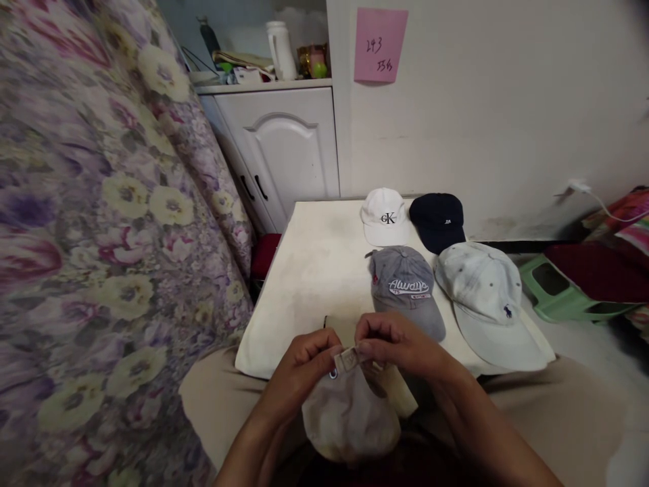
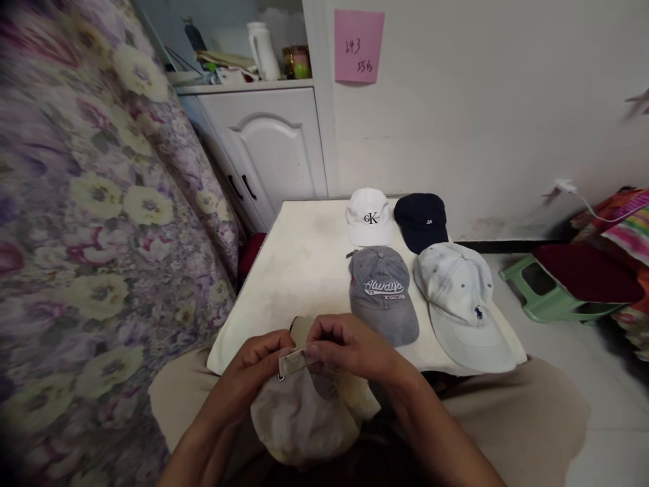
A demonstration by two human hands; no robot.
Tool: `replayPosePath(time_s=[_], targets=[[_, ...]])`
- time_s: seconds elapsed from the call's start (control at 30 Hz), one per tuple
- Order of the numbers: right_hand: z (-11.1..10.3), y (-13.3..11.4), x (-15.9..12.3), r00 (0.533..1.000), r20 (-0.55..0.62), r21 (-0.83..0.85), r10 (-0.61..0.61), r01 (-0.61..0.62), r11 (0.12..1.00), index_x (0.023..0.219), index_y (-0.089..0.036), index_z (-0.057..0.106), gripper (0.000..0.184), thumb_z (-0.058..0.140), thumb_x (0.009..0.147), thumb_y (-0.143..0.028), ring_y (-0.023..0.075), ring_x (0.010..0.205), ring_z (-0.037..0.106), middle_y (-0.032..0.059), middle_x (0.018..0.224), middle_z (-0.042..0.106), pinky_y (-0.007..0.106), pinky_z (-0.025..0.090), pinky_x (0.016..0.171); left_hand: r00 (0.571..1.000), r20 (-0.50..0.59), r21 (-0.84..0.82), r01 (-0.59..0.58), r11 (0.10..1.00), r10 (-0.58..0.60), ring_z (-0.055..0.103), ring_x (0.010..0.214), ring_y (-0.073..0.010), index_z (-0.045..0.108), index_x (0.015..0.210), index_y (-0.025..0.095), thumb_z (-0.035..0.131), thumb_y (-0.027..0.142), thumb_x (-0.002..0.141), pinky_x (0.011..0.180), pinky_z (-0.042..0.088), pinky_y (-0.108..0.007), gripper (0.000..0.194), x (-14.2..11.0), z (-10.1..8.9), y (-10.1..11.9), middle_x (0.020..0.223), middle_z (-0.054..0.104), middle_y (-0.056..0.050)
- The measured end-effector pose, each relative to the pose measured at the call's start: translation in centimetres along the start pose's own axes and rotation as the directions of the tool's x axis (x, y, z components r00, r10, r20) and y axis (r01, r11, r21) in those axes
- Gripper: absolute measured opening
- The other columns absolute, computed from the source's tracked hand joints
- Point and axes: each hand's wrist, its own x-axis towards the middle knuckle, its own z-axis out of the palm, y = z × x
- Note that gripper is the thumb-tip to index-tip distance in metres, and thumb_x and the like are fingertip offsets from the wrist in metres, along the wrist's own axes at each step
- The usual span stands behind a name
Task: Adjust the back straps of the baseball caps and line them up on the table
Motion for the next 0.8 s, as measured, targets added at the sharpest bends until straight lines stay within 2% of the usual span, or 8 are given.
replayPosePath(time_s=[0.13, 0.2, 0.3, 0.37, 0.63, 0.8], targets=[[-0.8, 0.2, -0.4, 0.999, 0.026, 0.018, 0.034, -0.034, 0.999, 0.087, -0.014, 0.061, 0.031, 0.068, 0.087, -0.044, 0.0077, 0.056, 0.049, -0.0013, 0.068, 0.06, 0.02, 0.037, 0.052, 1.0, 0.015, -0.003, -0.017, 1.0, 0.017, 0.031, 0.052, -0.0095, 0.053, 0.062, 0.016, 0.067, 0.041, 0.08, 0.05, 0.023, -0.022, 0.034, 0.0, -0.2, -0.1, 0.057, 0.044, 0.004], [-1.0, 0.3, -0.6, 0.998, 0.037, 0.005, 0.055, -0.056, 0.998, 0.085, -0.014, 0.06, 0.031, 0.07, 0.085, -0.044, 0.007, 0.053, 0.046, -0.003, 0.064, 0.058, 0.019, 0.034, 0.05, 0.999, 0.04, 0.02, -0.033, 0.999, 0.032, 0.032, 0.053, -0.0098, 0.054, 0.062, 0.016, 0.067, 0.042, 0.08, 0.051, 0.024, -0.022, 0.034, 0.1, -0.4, -0.3, 0.057, 0.045, 0.004], [-0.8, 0.3, -0.6, 0.998, 0.021, -0.008, 0.051, -0.051, 0.999, 0.08, -0.014, 0.06, 0.03, 0.073, 0.082, -0.04, 0.0063, 0.052, 0.043, -0.0045, 0.061, 0.054, 0.019, 0.029, 0.048, 0.996, 0.086, 0.066, -0.036, 0.997, 0.031, 0.032, 0.055, -0.0099, 0.053, 0.063, 0.016, 0.064, 0.041, 0.083, 0.052, 0.024, -0.022, 0.034, 0.2, -0.5, -0.5, 0.058, 0.044, 0.004], [-0.5, 0.3, -0.4, 0.999, 0.018, 0.013, 0.037, -0.038, 0.999, 0.079, -0.014, 0.06, 0.029, 0.073, 0.083, -0.039, 0.0066, 0.054, 0.044, -0.0038, 0.063, 0.055, 0.019, 0.031, 0.049, 0.995, 0.099, 0.082, -0.028, 0.996, 0.02, 0.032, 0.055, -0.0099, 0.053, 0.064, 0.016, 0.063, 0.041, 0.085, 0.052, 0.025, -0.022, 0.034, 0.2, -0.5, -0.6, 0.058, 0.043, 0.004], [-0.5, 0.6, -0.5, 0.999, 0.018, 0.044, 0.038, -0.038, 0.998, 0.084, -0.014, 0.063, 0.027, 0.07, 0.087, -0.04, 0.0062, 0.052, 0.042, -0.0029, 0.064, 0.057, 0.019, 0.029, 0.047, 0.995, 0.095, 0.087, -0.019, 0.996, 0.011, 0.03, 0.054, -0.0097, 0.05, 0.062, 0.017, 0.062, 0.042, 0.084, 0.05, 0.024, -0.022, 0.036, 0.2, -0.4, -0.4, 0.057, 0.041, 0.005], [-1.1, 0.6, -1.1, 0.998, 0.023, 0.025, 0.053, -0.053, 0.998, 0.086, -0.014, 0.061, 0.03, 0.06, 0.093, -0.044, 0.0076, 0.054, 0.048, -0.002, 0.065, 0.057, 0.02, 0.035, 0.05, 0.996, 0.086, 0.065, -0.023, 0.998, 0.017, 0.03, 0.054, -0.0099, 0.051, 0.061, 0.017, 0.063, 0.041, 0.083, 0.05, 0.023, -0.022, 0.035, 0.2, -0.3, -0.3, 0.057, 0.042, 0.005]])
